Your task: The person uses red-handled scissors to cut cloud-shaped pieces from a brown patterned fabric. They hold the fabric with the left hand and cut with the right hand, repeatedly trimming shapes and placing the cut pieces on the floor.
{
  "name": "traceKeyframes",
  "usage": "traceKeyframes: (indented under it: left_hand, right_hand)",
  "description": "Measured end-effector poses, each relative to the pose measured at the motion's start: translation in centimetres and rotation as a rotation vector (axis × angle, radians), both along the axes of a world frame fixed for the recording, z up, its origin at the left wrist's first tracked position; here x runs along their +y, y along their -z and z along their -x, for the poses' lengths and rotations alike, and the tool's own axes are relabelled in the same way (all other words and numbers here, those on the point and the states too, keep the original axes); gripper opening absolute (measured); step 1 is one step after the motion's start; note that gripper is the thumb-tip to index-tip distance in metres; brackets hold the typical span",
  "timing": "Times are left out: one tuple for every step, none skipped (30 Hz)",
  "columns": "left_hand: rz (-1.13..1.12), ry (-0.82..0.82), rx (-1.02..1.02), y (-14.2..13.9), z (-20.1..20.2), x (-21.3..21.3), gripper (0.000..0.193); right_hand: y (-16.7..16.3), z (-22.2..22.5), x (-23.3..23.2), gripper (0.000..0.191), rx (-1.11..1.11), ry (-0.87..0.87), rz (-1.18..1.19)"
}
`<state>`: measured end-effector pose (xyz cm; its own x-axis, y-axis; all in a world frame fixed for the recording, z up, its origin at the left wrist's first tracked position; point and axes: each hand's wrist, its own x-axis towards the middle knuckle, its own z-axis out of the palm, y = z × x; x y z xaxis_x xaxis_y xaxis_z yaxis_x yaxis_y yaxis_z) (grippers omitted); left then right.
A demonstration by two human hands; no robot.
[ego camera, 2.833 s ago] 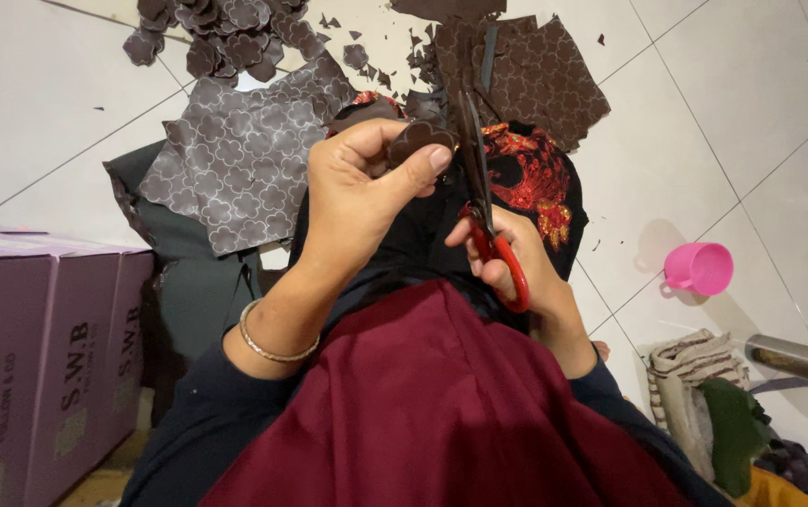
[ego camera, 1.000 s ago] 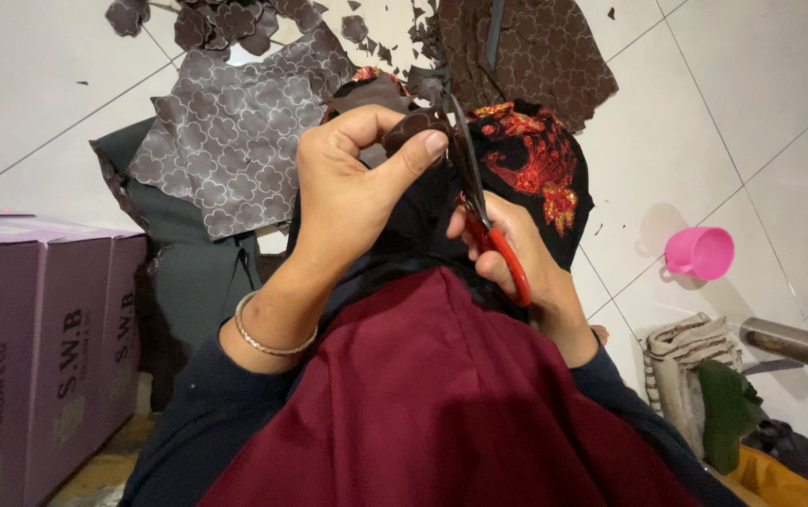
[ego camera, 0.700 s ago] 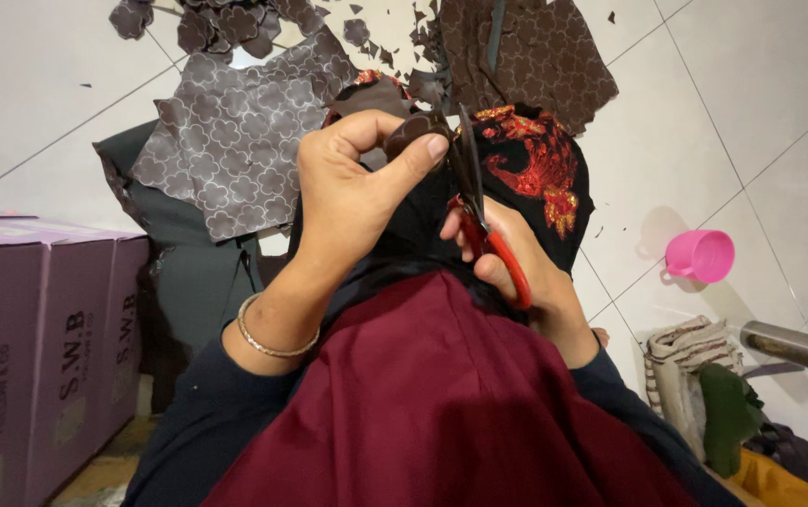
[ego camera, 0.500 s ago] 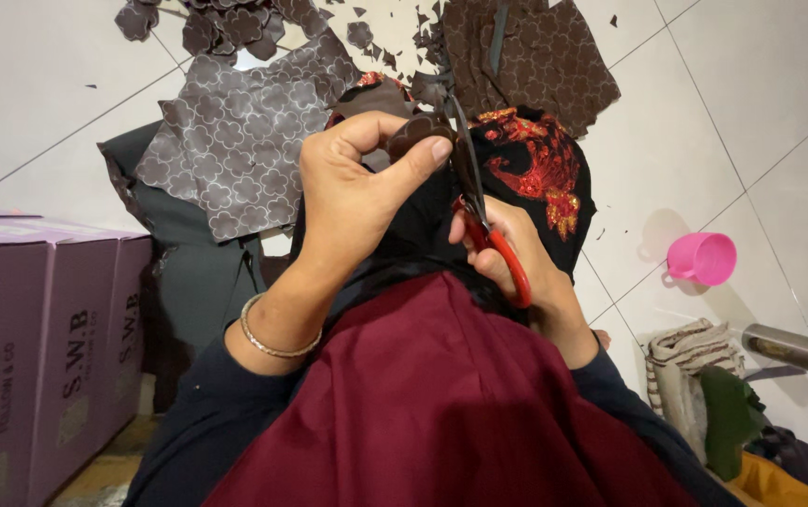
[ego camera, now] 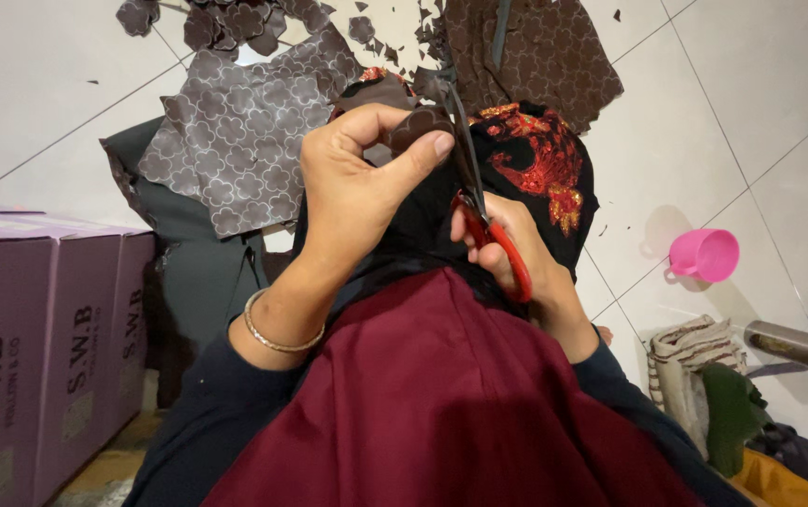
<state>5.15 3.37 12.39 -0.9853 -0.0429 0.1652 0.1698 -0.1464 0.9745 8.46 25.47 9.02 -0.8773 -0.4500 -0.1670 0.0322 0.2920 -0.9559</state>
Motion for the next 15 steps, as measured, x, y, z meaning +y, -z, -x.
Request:
traceKeyframes:
  left_hand:
    - [0.003, -0.006, 0.009, 0.0, 0.0, 0.0, 0.011]
    - [0.004, -0.01, 0.017, 0.1, 0.0, 0.0, 0.011]
    - [0.006, -0.013, 0.025, 0.1, 0.1, 0.1, 0.011]
    - [-0.005, -0.009, 0.02, 0.1, 0.1, 0.1, 0.011]
    - [-0.016, -0.005, 0.013, 0.1, 0.1, 0.1, 0.011]
    - [-0.027, -0.001, 0.006, 0.1, 0.1, 0.1, 0.011]
    - [-0.031, 0.001, 0.006, 0.2, 0.1, 0.2, 0.01]
    - [-0.034, 0.001, 0.008, 0.2, 0.2, 0.2, 0.01]
    - [-0.038, 0.002, 0.008, 0.2, 0.2, 0.3, 0.01]
    - [-0.046, 0.005, 0.01, 0.2, 0.2, 0.3, 0.01]
    - [-0.053, 0.007, 0.012, 0.2, 0.2, 0.3, 0.01]
    - [-0.061, 0.01, 0.015, 0.1, 0.3, 0.3, 0.01]
    - [-0.068, 0.015, 0.008, 0.1, 0.2, 0.3, 0.009]
    - [-0.075, 0.019, 0.001, 0.1, 0.2, 0.3, 0.009]
    - [-0.083, 0.024, -0.006, 0.1, 0.2, 0.2, 0.009]
  right_hand:
    - [0.1, 0.1, 0.0, 0.101, -0.005, 0.002, -0.003]
    - [0.3, 0.1, 0.0, 0.101, -0.012, 0.006, -0.008]
    - [0.4, 0.1, 0.0, 0.101, -0.018, 0.01, -0.012]
    - [0.5, 0.2, 0.0, 0.101, -0.03, 0.018, -0.005]
    - [0.6, 0.2, 0.0, 0.102, -0.044, 0.026, 0.003]
    - [0.7, 0.2, 0.0, 0.102, -0.058, 0.033, 0.01]
    - [0.8, 0.1, 0.0, 0.101, -0.064, 0.035, 0.023]
    - [0.9, 0.1, 0.0, 0.1, -0.068, 0.035, 0.035]
    - [1.0, 0.0, 0.1, 0.1, -0.073, 0.037, 0.047]
    - [1.1, -0.1, 0.1, 0.1, -0.082, 0.044, 0.049]
    - [1.2, -0.2, 0.2, 0.1, -0.091, 0.051, 0.052]
    - [1.3, -0.2, 0.3, 0.1, -0.1, 0.059, 0.054]
    - [1.5, -0.3, 0.4, 0.099, -0.094, 0.057, 0.045]
    - [1.6, -0.3, 0.5, 0.099, -0.087, 0.055, 0.037]
    - [1.8, -0.3, 0.6, 0.098, -0.081, 0.053, 0.028]
